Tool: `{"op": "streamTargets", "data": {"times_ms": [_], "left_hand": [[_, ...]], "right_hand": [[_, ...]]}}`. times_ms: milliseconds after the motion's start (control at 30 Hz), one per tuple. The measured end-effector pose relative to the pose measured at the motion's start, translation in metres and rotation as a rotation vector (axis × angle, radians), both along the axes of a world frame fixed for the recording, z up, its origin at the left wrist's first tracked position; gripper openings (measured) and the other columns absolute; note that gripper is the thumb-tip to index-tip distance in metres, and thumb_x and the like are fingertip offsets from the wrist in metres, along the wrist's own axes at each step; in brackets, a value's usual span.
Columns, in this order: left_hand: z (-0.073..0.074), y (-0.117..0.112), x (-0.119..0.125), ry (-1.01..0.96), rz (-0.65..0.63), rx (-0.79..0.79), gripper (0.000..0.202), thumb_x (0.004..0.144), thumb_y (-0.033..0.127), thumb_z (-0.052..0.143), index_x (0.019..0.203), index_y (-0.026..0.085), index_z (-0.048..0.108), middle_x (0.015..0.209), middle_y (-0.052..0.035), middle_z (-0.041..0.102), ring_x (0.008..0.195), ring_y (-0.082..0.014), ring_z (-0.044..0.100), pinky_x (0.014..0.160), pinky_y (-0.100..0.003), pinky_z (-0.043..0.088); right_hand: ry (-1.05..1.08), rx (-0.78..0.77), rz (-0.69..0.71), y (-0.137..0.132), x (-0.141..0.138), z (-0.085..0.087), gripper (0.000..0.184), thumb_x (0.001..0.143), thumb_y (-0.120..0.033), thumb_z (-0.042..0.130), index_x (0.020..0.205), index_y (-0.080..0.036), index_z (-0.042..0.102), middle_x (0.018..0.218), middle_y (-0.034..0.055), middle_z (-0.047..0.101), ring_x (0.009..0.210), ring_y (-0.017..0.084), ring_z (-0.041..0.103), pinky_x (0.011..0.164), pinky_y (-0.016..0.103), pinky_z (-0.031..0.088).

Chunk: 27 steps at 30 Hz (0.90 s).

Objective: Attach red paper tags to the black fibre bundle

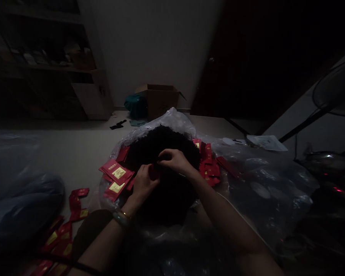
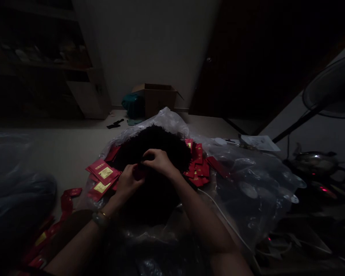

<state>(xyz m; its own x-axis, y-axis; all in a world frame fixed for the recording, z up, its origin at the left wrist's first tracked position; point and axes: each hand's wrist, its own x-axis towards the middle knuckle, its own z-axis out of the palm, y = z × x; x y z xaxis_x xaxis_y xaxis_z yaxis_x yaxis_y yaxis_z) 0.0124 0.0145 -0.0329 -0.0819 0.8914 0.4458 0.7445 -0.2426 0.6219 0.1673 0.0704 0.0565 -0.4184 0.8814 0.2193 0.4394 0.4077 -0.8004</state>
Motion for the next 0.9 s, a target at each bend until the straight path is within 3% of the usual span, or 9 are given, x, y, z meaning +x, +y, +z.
{"op": "streamTargets", "data": {"times_ms": [133,233,367,533,733,833,900], "left_hand": [[-0.001,0.001,-0.002,0.016,0.004,-0.001,0.034,0.067,0.025,0.067,0.098,0.018,0.055,0.089,-0.0048,0.058,0.083,-0.0222,0.059,0.071,-0.033,0.050],[-0.001,0.000,-0.001,0.005,-0.001,-0.001,0.036,0.067,0.023,0.067,0.100,0.017,0.055,0.091,-0.0052,0.058,0.084,-0.0221,0.059,0.072,-0.033,0.050],[0.000,-0.001,0.002,-0.008,-0.022,0.011,0.037,0.066,0.021,0.066,0.101,0.018,0.054,0.092,-0.0049,0.058,0.084,-0.0212,0.058,0.072,-0.033,0.049],[0.002,-0.004,0.003,-0.001,-0.063,-0.001,0.036,0.065,0.020,0.066,0.099,0.018,0.054,0.091,-0.0050,0.057,0.084,-0.0209,0.057,0.072,-0.033,0.049],[0.000,-0.003,0.004,-0.004,-0.110,-0.027,0.045,0.062,0.019,0.068,0.105,0.017,0.053,0.097,-0.0069,0.058,0.088,-0.0226,0.057,0.077,-0.036,0.049],[-0.002,-0.001,0.003,0.042,-0.128,-0.053,0.062,0.060,0.018,0.070,0.118,0.017,0.050,0.107,-0.0092,0.060,0.094,-0.0250,0.056,0.082,-0.039,0.047],[-0.001,0.000,0.003,0.086,-0.125,-0.098,0.059,0.061,0.019,0.070,0.117,0.016,0.052,0.105,-0.0089,0.063,0.091,-0.0252,0.057,0.081,-0.040,0.046]], "right_hand": [[-0.042,0.008,0.044,-0.009,-0.002,-0.001,0.028,0.068,-0.019,0.068,0.096,-0.017,0.068,0.096,0.0037,0.070,0.088,0.017,0.064,0.079,0.028,0.049],[-0.139,0.053,0.073,-0.011,-0.001,-0.002,0.030,0.067,-0.012,0.067,0.096,-0.018,0.069,0.093,0.0029,0.069,0.083,0.015,0.064,0.076,0.026,0.049],[-0.443,0.121,0.076,-0.013,-0.006,0.000,0.018,0.074,-0.015,0.064,0.089,-0.021,0.072,0.088,0.0028,0.068,0.081,0.015,0.062,0.072,0.023,0.047],[-0.790,0.124,0.020,-0.012,-0.013,0.000,0.021,0.075,-0.024,0.064,0.093,-0.029,0.073,0.094,0.0046,0.064,0.079,0.018,0.062,0.061,0.024,0.043],[-0.684,0.048,0.229,-0.005,-0.009,-0.012,0.021,0.070,-0.011,0.063,0.084,-0.022,0.075,0.077,0.0012,0.066,0.072,0.014,0.061,0.059,0.020,0.040],[-0.586,0.094,0.216,-0.003,-0.008,-0.019,0.021,0.069,-0.009,0.062,0.082,-0.020,0.075,0.076,0.0013,0.067,0.070,0.013,0.060,0.059,0.019,0.040],[-0.488,0.119,0.178,-0.004,-0.008,-0.019,0.020,0.070,-0.009,0.061,0.081,-0.018,0.075,0.078,0.0023,0.068,0.070,0.013,0.061,0.061,0.020,0.041]]}}
